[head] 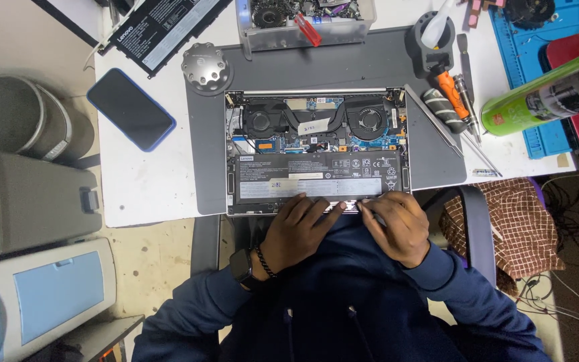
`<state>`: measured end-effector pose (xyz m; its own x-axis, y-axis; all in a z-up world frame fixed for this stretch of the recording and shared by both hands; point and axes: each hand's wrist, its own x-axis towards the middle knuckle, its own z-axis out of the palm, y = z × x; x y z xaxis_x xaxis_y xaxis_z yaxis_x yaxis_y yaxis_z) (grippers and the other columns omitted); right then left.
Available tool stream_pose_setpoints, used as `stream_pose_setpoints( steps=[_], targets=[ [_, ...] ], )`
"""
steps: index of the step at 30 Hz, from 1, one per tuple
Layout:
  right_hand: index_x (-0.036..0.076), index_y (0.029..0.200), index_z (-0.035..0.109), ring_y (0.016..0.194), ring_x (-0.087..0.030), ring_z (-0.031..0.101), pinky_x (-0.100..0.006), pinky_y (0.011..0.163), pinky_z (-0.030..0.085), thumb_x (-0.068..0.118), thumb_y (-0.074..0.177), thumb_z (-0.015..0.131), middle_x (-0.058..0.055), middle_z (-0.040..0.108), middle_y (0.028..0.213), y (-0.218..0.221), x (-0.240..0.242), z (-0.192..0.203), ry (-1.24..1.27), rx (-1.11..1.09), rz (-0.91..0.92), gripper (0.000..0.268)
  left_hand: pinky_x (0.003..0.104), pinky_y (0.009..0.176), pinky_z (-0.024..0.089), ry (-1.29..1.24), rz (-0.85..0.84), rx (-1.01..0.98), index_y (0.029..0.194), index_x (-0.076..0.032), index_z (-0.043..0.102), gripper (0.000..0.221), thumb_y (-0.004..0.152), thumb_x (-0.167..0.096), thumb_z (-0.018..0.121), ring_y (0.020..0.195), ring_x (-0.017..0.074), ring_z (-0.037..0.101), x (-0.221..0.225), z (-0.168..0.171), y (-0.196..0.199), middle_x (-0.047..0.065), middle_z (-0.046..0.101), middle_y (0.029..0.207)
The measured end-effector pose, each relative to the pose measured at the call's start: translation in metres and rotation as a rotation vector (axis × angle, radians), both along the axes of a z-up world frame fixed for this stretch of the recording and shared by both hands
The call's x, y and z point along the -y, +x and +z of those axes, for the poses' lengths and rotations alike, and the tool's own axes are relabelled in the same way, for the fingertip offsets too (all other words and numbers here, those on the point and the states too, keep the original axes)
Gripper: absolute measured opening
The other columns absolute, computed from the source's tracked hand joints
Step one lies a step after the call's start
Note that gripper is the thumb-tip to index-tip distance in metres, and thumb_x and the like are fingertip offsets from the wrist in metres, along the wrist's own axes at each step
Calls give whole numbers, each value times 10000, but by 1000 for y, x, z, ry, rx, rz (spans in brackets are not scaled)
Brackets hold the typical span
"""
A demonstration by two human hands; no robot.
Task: Unscrewing internal components and reattaching the bottom cover of a laptop
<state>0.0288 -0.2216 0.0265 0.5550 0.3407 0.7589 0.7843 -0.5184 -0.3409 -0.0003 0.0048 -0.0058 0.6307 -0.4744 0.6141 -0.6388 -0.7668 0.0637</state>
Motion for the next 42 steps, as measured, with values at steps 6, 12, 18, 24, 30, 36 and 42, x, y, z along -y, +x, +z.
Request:
stream_pose_setpoints(
  steps=[6, 12, 18, 24, 30, 36, 42],
  targets=[
    [-33, 905, 777, 742, -350, 692, -415, 678, 596, -20, 823, 833, -147, 741, 814, 1, 0, -1, 10, 18, -3, 101, 404, 1009, 549, 5, 15, 31, 1379, -206, 628, 394, 1004, -193, 509, 1007, 209, 597, 2, -9, 0, 52, 569, 1172],
    [-39, 916, 783, 750, -359, 683, -414, 689, 580, -29, 843, 825, -152, 748, 830, 0, 2, 6, 23, -17, -10, 86, 415, 995, 572, 14, -4, 28, 1430, -201, 608, 450, 993, -164, 509, 988, 209, 605, 0, -17, 0, 59, 575, 1161],
    [-32, 929, 789, 737, -332, 672, -411, 683, 589, -30, 835, 823, -148, 743, 836, 3, 4, 5, 23, 0, 6, 100, 433, 990, 573, -83, -43, 44, 1395, -178, 645, 415, 1001, -155, 516, 1038, 240, 615, 0, -16, -1, 88, 597, 1224],
    [-55, 934, 763, 729, -390, 685, -441, 692, 602, 29, 857, 812, -205, 738, 860, 6, -3, 13, -27, -17, 116, 124, 435, 969, 567, -267, -84, 82, 1210, -144, 740, 299, 925, -170, 653, 1033, 249, 671, -16, -6, 2, 66, 675, 1155],
    [-28, 966, 772, 780, -366, 690, -427, 720, 604, 40, 884, 757, -170, 752, 912, 4, -6, 17, -99, -26, 123, 108, 429, 854, 595, -290, 66, 113, 1118, -162, 789, 266, 856, -177, 750, 904, 224, 649, -43, -17, 4, 20, 650, 988],
    [-28, 984, 770, 788, -387, 703, -454, 731, 603, 36, 878, 764, -175, 750, 902, 2, -10, 11, -96, -114, 110, 124, 407, 848, 574, -309, 63, 71, 1048, -139, 755, 168, 896, -212, 751, 911, 224, 623, -38, -6, 4, 31, 603, 978],
    [-3, 963, 768, 798, -390, 695, -479, 750, 587, 52, 870, 772, -162, 746, 898, -1, -14, 5, -74, -186, 103, 108, 381, 868, 573, -303, 43, 42, 1064, -145, 739, 157, 934, -232, 752, 894, 201, 632, -41, 4, 4, 22, 605, 930]
  ],
)
